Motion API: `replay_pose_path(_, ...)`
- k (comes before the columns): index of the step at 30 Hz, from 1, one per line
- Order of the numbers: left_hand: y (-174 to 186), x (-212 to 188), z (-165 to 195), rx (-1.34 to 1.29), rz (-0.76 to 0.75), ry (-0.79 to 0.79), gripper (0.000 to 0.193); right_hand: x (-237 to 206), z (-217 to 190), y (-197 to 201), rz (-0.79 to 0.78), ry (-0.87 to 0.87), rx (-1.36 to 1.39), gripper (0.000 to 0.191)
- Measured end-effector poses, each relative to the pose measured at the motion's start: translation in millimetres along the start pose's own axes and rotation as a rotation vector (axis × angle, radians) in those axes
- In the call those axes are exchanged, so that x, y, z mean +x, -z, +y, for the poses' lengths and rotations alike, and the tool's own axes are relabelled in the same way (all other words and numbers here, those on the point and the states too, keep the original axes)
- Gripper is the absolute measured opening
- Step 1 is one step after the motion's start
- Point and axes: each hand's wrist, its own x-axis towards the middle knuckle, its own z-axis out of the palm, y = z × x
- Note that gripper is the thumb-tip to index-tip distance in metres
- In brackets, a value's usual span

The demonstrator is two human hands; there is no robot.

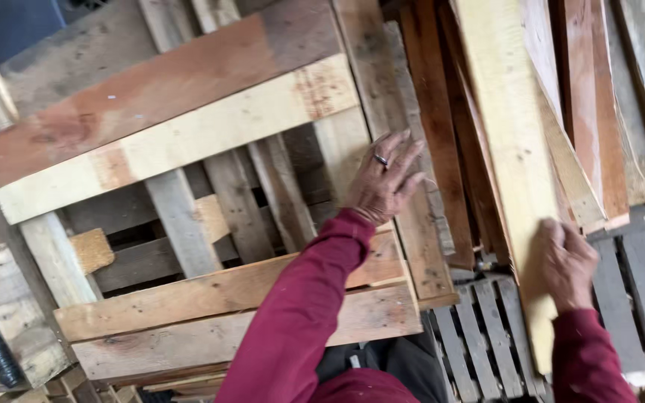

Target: The person uses a hammer to drive nails into wooden planks, securing them to a pallet frame. They repeatedly pick up planks, align them on the pallet, and hammer nails to fasten them in place.

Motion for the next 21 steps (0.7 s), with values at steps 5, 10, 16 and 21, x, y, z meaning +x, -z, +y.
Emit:
replay_pose_path(5, 46, -20, 15, 0.088, 0.285, -0.099, 0.084, -35, -102, 12, -0.074, 0.284, -0.382, 0.044)
replay_pose_path(10, 190, -114, -7, 0.462, 0.029, -0.062, 0.094, -41, -243, -102, -0.398, 0.665, -0.478, 0.042)
replay_pose_path(16, 288, -189, -92, 0.607, -0.142, 0.385, 0.096, -26, -310, -286, -0.605, 1.170, -0.607, 0.038)
replay_pose_path(21, 283, -218, -129, 0.511, -0.171, 0.603, 0.085, -52, -294, -291, -0.134, 0.984, -0.255, 0.044)
